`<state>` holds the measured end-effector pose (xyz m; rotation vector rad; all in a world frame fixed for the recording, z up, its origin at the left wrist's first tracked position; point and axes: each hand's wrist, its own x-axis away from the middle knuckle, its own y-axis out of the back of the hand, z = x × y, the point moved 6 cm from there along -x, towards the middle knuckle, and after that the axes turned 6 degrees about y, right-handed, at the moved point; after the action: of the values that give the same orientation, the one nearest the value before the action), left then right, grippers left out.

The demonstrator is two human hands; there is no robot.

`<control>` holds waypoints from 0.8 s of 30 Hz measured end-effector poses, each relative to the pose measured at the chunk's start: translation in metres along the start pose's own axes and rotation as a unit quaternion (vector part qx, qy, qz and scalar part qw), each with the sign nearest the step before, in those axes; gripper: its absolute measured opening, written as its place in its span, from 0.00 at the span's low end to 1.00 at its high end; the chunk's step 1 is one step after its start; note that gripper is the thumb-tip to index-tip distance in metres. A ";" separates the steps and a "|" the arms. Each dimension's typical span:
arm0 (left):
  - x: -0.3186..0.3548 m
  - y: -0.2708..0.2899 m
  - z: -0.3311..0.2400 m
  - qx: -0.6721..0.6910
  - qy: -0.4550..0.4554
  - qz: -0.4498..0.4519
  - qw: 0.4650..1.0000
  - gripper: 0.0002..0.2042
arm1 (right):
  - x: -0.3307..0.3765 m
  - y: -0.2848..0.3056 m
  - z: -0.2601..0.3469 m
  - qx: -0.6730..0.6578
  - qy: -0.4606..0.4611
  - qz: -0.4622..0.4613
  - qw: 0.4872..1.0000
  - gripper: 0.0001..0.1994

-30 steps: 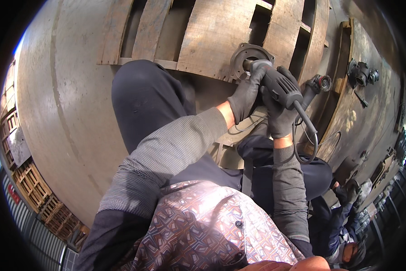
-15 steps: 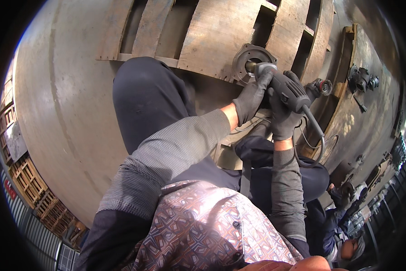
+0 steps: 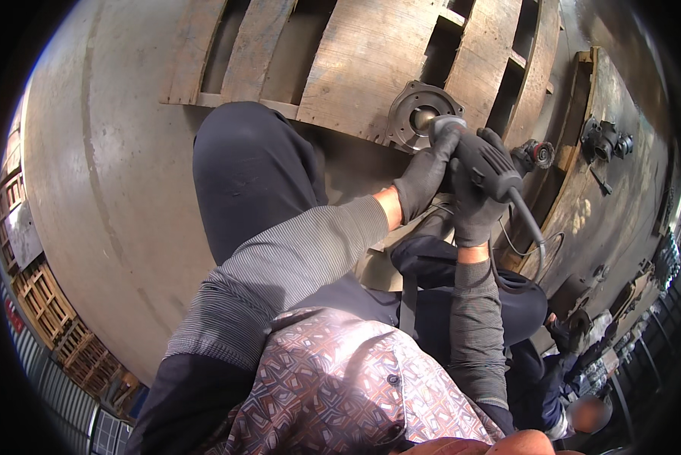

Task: The person sits on the floor and uses a die grinder and an angle grinder to smooth the interior and exterior surfaces of a metal engine part. They repeatedly reposition the part on a wooden pallet and switch between tools to finish different areas.

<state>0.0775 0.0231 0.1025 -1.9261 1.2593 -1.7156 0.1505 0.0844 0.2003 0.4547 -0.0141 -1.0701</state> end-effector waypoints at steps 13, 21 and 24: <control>-0.002 -0.022 0.004 0.016 -0.009 0.042 0.999 0.33 | -0.001 0.013 -0.009 0.016 -0.007 -0.017 1.000 0.34; 0.005 -0.024 0.001 -0.042 -0.017 0.055 0.997 0.37 | -0.001 0.012 -0.003 0.057 0.009 0.000 0.998 0.30; 0.006 -0.022 0.004 -0.044 0.008 0.033 0.998 0.39 | -0.001 0.013 0.001 0.071 0.011 0.012 0.997 0.30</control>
<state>0.0896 0.0303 0.1206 -1.9000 1.4104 -1.6729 0.1607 0.0901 0.2060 0.5943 -0.0760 -1.0437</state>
